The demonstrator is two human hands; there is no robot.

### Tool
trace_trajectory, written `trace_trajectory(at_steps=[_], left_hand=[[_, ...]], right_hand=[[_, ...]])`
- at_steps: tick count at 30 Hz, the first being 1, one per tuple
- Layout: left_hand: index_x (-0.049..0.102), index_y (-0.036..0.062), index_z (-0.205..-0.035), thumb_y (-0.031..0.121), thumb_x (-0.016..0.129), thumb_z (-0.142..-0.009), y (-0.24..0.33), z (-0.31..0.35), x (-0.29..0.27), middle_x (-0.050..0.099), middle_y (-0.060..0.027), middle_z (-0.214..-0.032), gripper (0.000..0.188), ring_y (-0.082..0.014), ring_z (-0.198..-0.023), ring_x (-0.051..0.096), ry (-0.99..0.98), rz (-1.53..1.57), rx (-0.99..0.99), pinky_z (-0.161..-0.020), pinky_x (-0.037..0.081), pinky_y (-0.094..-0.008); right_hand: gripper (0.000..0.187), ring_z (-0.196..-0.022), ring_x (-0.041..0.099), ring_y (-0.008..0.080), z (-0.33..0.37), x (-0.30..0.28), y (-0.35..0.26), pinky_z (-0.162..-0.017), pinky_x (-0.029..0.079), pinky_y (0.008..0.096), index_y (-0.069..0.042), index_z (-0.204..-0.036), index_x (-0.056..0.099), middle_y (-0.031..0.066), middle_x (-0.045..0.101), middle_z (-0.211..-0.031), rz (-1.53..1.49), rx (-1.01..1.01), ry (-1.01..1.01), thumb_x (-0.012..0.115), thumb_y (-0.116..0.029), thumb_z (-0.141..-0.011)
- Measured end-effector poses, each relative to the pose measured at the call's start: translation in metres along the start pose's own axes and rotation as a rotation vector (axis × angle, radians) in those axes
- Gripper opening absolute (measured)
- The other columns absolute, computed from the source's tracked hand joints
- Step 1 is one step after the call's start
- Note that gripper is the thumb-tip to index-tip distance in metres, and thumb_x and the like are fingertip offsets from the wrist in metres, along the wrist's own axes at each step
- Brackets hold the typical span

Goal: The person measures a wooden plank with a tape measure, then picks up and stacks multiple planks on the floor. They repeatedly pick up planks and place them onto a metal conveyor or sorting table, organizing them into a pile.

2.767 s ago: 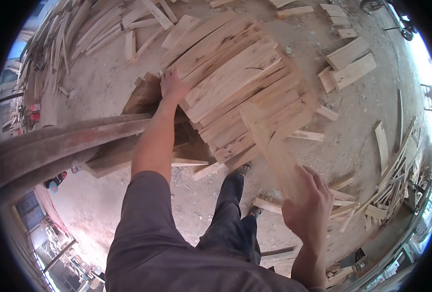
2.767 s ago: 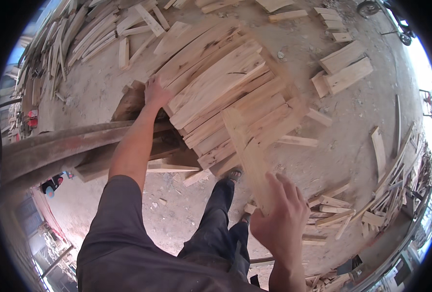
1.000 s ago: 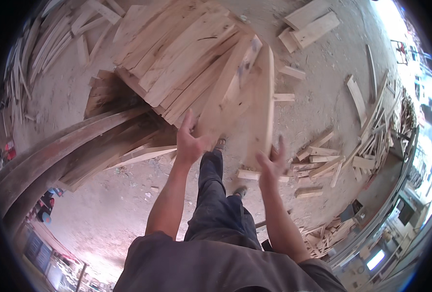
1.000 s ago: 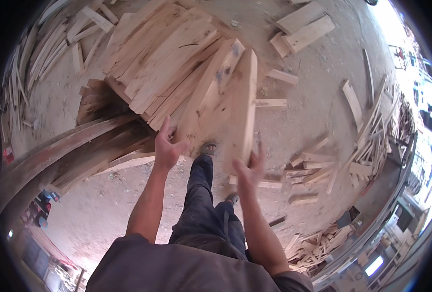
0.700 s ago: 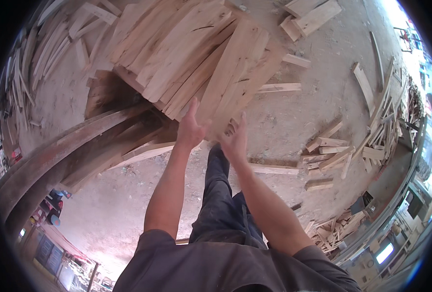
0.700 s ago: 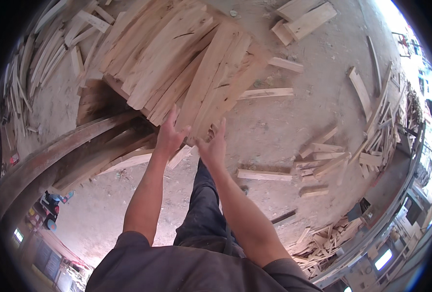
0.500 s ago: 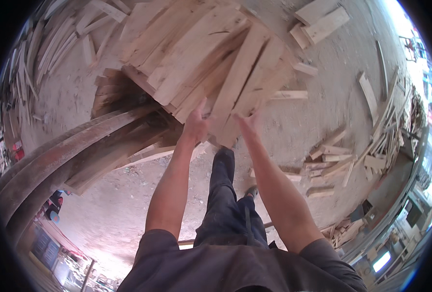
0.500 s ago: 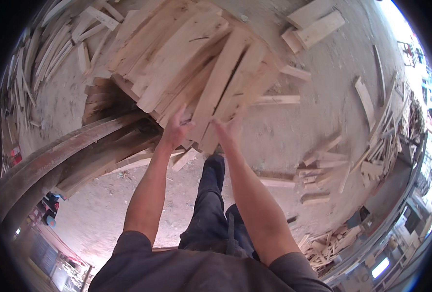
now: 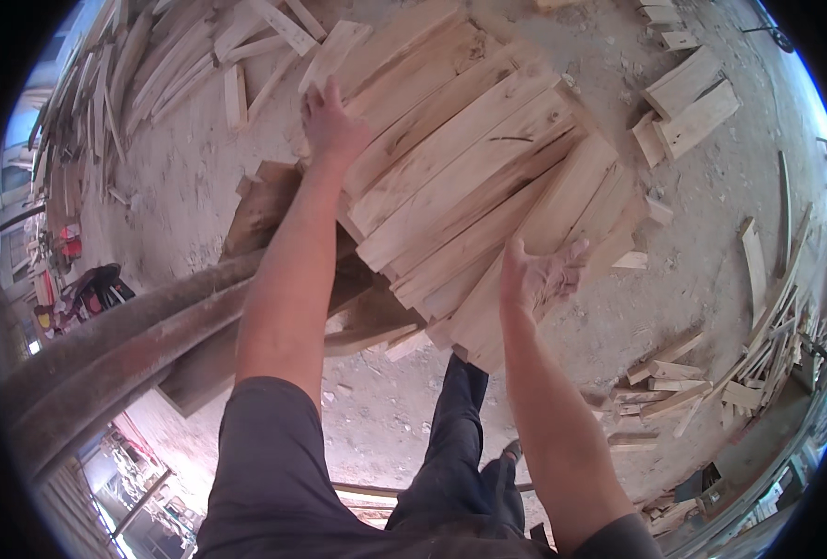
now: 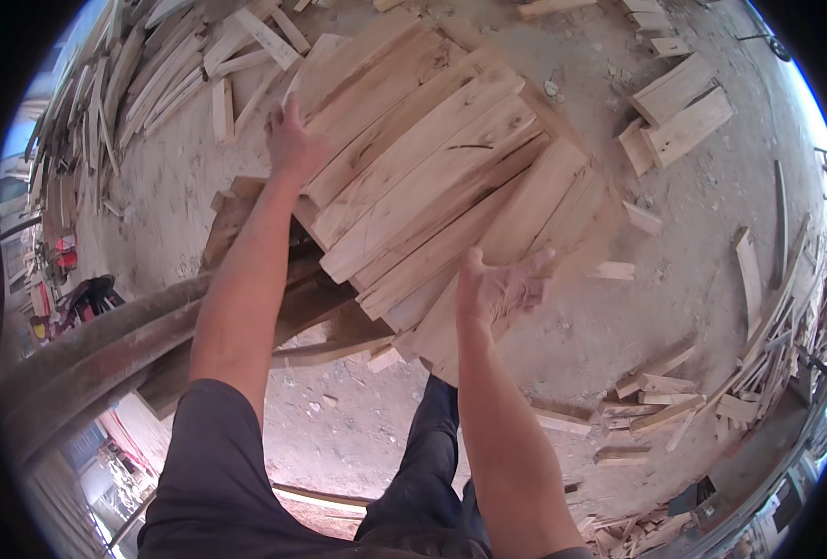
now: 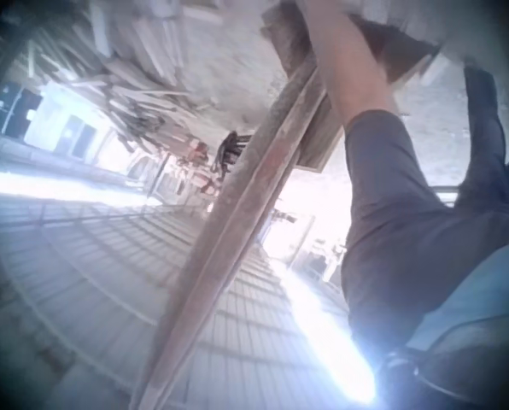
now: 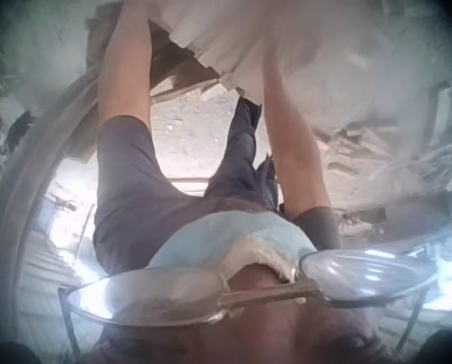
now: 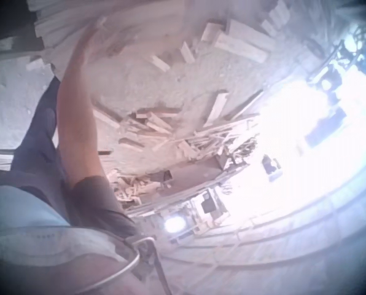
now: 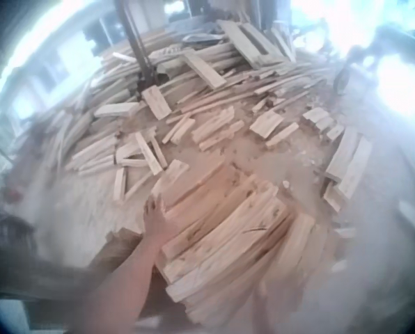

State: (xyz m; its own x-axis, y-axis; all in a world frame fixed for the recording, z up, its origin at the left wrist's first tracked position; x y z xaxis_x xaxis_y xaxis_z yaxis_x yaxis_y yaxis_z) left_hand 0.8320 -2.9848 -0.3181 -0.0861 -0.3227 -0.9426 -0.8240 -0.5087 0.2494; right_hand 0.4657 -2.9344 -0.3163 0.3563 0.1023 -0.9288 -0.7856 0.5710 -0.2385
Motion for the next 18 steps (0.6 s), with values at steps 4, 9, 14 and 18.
trace_trajectory(at_steps=[4, 9, 14, 18], left_hand=[[0.045, 0.0111, -0.153, 0.019, 0.075, -0.077, -0.028, -0.046, 0.018, 0.048, -0.0243, -0.152, 0.082, -0.0419, -0.140, 0.045, -0.296, -0.032, -0.088, -0.118, 0.035, -0.0513], [0.056, 0.0019, -0.143, 0.012, 0.080, -0.075, -0.020, -0.055, 0.000, 0.069, -0.0227, -0.127, 0.073, -0.0348, -0.116, 0.067, -0.383, 0.084, -0.098, -0.099, 0.053, -0.0429], [0.057, -0.0128, -0.134, 0.004, 0.078, -0.082, -0.015, -0.024, -0.029, 0.072, -0.0170, -0.112, 0.058, -0.0200, -0.096, 0.069, -0.516, 0.923, -0.434, -0.088, 0.055, -0.0301], [0.061, -0.0147, -0.129, 0.003, 0.074, -0.087, 0.004, -0.003, -0.028, 0.073, -0.0149, -0.109, 0.047, -0.0159, -0.095, 0.069, -0.574, 1.089, -0.436, -0.087, 0.053, -0.0257]], right_hand=[[0.121, -0.139, 0.027, 0.0485, -0.002, 0.004, 0.001, -0.114, 0.023, 0.0606, -0.010, -0.164, 0.014, 0.0366, 0.027, -0.149, -0.016, 0.010, 0.040, 0.079, -0.039, -0.066], [0.120, -0.138, 0.027, 0.0481, -0.006, 0.013, 0.003, -0.115, 0.024, 0.0590, -0.010, -0.164, 0.013, 0.0368, 0.026, -0.150, 0.055, 0.019, 0.068, 0.078, -0.037, -0.067], [0.122, -0.141, 0.027, 0.0497, -0.005, 0.010, 0.002, -0.115, 0.026, 0.0592, -0.010, -0.165, 0.011, 0.0363, 0.021, -0.153, 0.093, 0.021, 0.056, 0.079, -0.038, -0.067], [0.124, -0.143, 0.024, 0.0516, -0.004, 0.019, 0.009, -0.115, 0.026, 0.0596, -0.009, -0.165, 0.009, 0.0361, 0.019, -0.154, 0.092, 0.007, 0.095, 0.080, -0.038, -0.067]])
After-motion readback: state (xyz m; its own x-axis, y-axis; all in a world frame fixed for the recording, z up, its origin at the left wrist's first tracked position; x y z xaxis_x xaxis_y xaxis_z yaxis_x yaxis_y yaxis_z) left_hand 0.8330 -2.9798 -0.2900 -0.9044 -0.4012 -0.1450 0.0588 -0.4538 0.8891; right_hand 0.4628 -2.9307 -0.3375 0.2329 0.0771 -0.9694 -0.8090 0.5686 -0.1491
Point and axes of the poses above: each hand's wrist, its own z-axis away from the middle knuckle, its own x-axis out of the palm, y = z × x, the point moved 3 cm from there along -z, towards the middle knuckle
